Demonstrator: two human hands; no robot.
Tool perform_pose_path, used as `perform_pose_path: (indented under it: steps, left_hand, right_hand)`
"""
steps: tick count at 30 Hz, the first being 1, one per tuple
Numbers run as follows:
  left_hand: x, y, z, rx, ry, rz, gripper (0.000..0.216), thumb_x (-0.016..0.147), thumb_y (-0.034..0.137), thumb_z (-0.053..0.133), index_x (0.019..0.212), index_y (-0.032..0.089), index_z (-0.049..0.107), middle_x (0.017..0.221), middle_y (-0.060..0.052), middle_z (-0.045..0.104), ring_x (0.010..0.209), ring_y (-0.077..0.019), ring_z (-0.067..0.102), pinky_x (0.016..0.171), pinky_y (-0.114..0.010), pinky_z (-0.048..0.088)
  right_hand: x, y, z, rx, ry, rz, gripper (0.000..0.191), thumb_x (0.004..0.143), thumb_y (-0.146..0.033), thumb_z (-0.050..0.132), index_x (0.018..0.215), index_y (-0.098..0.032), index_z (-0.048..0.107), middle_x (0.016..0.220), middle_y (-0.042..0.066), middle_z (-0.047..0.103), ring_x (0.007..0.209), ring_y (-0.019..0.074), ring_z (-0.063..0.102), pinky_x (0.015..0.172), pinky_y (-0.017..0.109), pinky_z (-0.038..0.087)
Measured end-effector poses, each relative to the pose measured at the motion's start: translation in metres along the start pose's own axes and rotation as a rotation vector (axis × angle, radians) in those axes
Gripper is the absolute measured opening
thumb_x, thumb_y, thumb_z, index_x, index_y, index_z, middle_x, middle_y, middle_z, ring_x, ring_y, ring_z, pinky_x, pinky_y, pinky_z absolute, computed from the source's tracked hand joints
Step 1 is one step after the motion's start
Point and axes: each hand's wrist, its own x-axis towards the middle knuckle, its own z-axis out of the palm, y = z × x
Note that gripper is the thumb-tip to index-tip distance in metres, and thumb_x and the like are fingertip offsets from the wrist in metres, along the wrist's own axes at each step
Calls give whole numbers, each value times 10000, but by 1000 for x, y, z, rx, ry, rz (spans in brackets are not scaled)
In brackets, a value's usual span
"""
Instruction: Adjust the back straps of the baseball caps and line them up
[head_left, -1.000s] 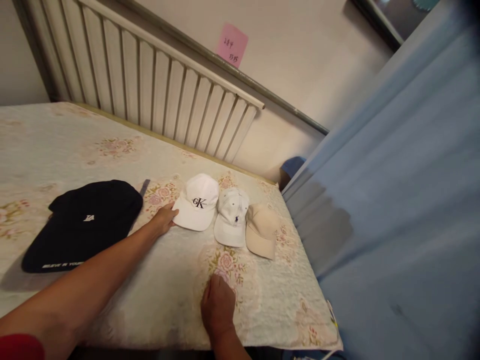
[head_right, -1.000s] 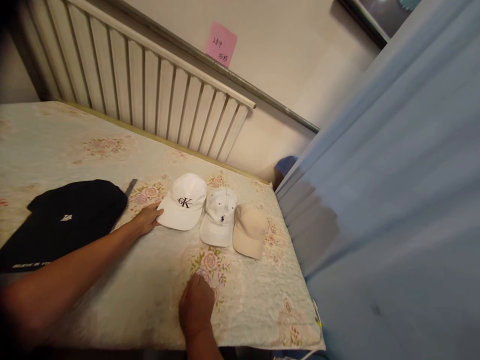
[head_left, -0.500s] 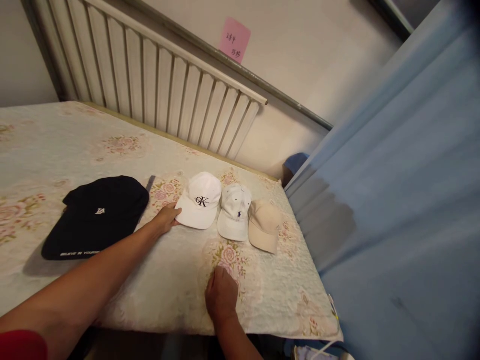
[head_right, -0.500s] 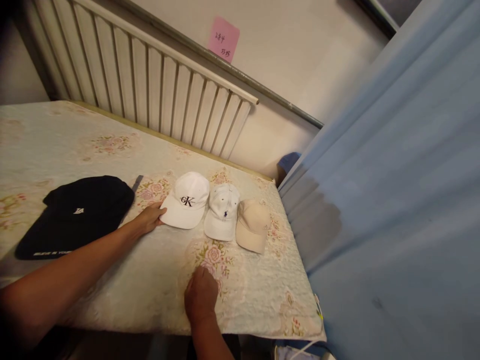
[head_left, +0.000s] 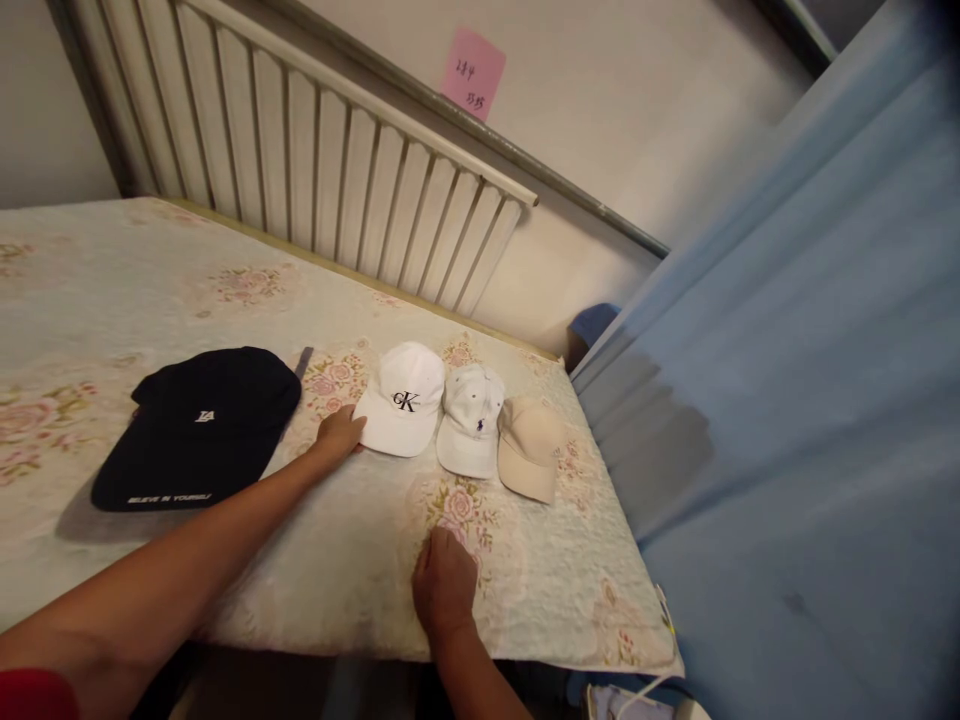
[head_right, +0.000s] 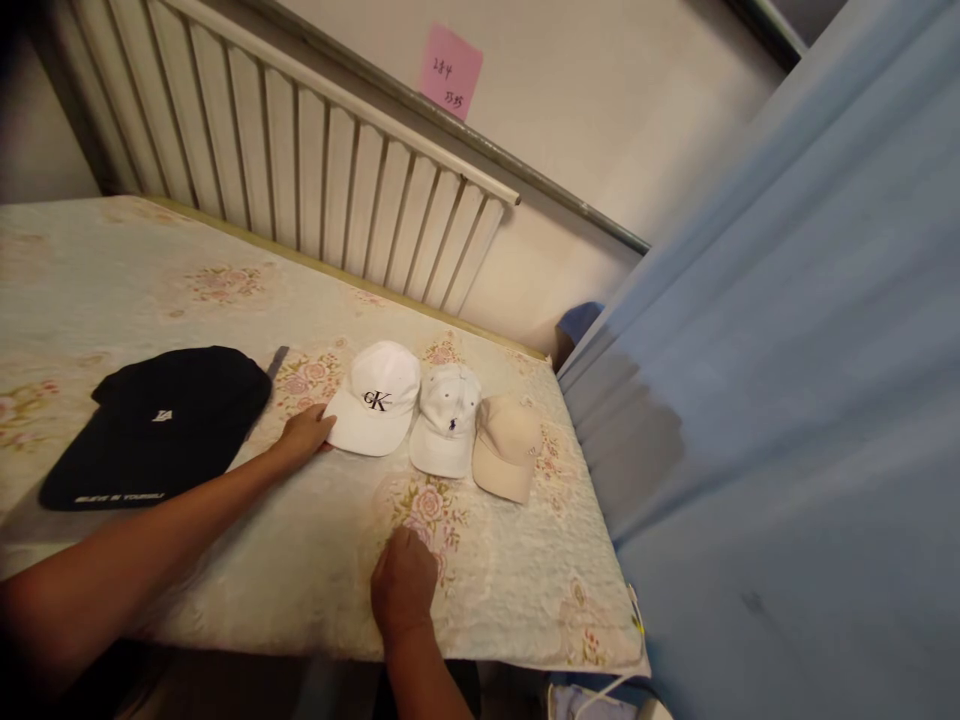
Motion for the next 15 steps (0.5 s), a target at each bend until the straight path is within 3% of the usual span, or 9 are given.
perform_pose_path:
  steps: [3,6,15]
  left_hand:
    - [-9,-4,-1,225,88,95,338,794,313,521,1064,123,594,1141,-181,591,1120,-345,537,937,-468,427]
    - [-23,-10,3,370,143,197,446,828,358,478,1198,114,523,1262,-193,499,1243,-342,418,1036,-463,332]
    - [-42,-29,13,640,120,341,755,805,566,510,1380,101,357,1425,-203,406,1354,-335,292,1078,-449,246]
  right_hand:
    - [0,1,1,-2,-3,1,117,879,-186,446,811,-211,538,732,29,635,688,202,617,587,304,297]
    - [0,1,3,-4,4,-3,122,880,-185,440,809,-209,537,730,29,635,684,201,617,584,301,295]
    - [0,0,0,-1,-16,8,119,870,-183,445,805,-207,542,729,33,642,682,199,622,577,299,287]
